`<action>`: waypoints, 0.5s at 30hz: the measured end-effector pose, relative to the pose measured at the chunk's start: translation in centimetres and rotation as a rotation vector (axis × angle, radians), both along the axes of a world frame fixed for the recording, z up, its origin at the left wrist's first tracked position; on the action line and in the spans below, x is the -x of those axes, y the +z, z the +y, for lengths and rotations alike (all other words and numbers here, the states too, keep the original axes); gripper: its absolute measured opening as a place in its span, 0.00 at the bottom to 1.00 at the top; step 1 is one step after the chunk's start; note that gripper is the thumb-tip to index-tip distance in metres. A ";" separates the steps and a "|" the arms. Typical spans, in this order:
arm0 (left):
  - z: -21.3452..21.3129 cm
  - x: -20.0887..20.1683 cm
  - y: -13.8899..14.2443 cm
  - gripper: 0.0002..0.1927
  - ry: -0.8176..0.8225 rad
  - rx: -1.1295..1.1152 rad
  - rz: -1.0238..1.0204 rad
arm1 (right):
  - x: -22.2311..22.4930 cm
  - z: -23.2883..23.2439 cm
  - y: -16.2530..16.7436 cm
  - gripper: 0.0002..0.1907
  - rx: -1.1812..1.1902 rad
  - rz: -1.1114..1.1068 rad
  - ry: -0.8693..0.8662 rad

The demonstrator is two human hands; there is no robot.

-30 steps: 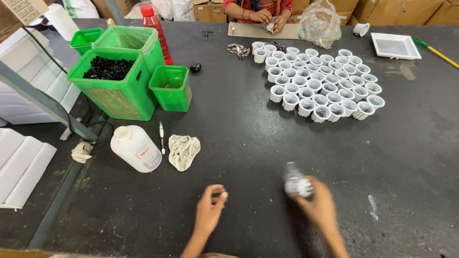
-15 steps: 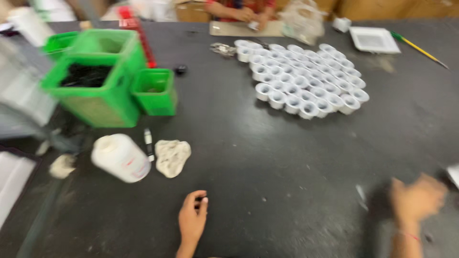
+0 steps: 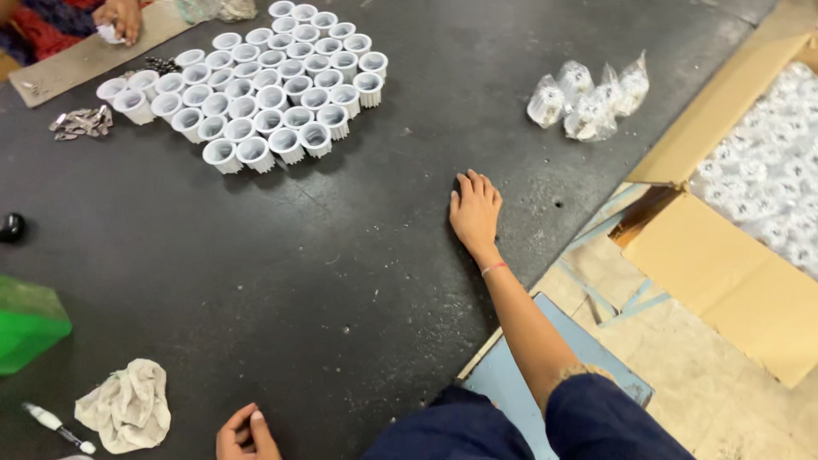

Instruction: The person wraps white cylindrical bulb components in clear plastic bags, twists the bags closed, and places the wrapped items into a cardboard box, arranging them in rows. They close the box flap, carry it aside, and return to wrap more components.

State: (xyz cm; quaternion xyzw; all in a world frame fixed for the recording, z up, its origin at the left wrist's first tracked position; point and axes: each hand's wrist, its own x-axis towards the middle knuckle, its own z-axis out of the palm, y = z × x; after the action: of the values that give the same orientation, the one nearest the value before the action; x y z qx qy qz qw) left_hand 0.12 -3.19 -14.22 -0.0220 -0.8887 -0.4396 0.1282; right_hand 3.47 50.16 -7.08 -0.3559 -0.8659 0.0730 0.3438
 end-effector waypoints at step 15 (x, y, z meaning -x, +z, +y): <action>3.0 -2.5 9.7 0.04 -0.078 0.019 -0.069 | -9.3 -6.8 1.5 0.22 0.315 0.377 0.209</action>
State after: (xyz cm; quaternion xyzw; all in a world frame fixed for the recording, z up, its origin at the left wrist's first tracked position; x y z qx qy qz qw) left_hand 2.63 -0.22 -4.49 -0.0425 -0.8952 -0.4363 0.0800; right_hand 12.73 43.33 -5.57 -0.2937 -0.7968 0.3068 0.4298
